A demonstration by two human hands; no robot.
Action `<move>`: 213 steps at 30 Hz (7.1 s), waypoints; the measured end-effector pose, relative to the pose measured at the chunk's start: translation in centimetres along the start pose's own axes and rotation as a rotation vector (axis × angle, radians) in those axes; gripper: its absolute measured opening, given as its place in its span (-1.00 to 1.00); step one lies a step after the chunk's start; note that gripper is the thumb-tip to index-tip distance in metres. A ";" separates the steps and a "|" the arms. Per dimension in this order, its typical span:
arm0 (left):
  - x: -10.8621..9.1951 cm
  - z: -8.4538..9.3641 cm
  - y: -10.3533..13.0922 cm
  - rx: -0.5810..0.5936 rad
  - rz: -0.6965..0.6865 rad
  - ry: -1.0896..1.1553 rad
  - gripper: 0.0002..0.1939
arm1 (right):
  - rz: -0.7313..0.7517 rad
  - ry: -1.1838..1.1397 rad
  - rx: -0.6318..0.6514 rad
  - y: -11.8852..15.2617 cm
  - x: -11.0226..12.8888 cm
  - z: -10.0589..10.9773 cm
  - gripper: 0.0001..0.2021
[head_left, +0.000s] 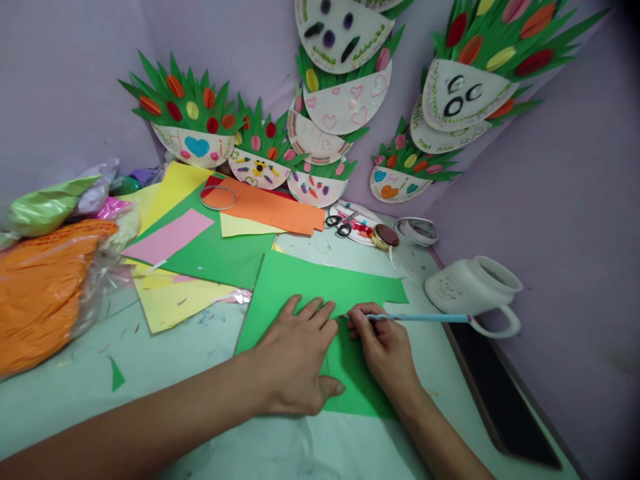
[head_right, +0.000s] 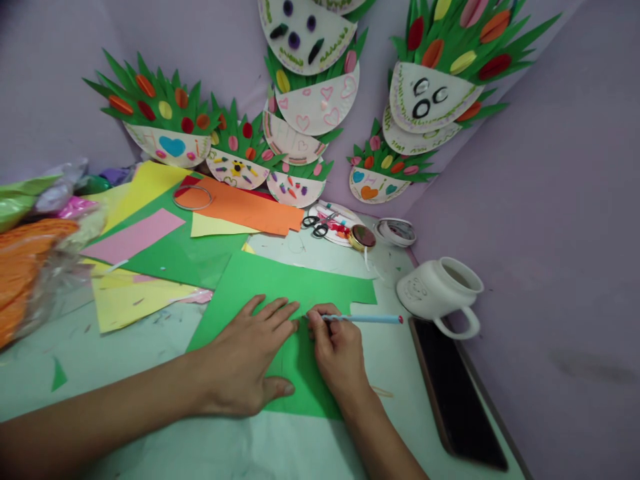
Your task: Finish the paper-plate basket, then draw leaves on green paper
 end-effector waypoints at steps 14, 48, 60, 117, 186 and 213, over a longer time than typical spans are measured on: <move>-0.1 0.0 0.0 0.013 0.008 0.002 -0.34 | -0.035 -0.065 0.035 -0.1 -0.1 -0.4 -0.77; -0.1 0.2 0.0 0.016 -0.006 -0.021 -0.35 | 0.057 0.092 0.029 0.4 0.8 0.1 -0.70; 0.1 0.1 -0.1 0.010 -0.016 -0.034 -0.33 | 0.085 0.070 0.032 1.4 1.2 0.3 -0.69; -0.2 0.3 0.1 0.011 -0.011 -0.072 -0.49 | 0.211 0.197 0.009 6.7 4.8 1.4 -0.84; 0.0 0.2 0.2 -0.021 -0.048 -0.071 -0.48 | 0.131 -0.061 0.034 8.2 4.9 1.8 -0.86; 0.2 0.7 -0.2 -0.051 -0.043 -0.066 -0.73 | 0.108 0.027 0.019 7.0 4.8 0.6 -0.88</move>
Point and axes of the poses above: each hand's wrist, its own y-axis away from the middle knuckle, its own z-axis out of the back of the hand, x = y × z, the point moved 6 cm from there along -y, towards the middle knuckle, and after that the axes turned 1 degree about y, right-handed, at the moved point
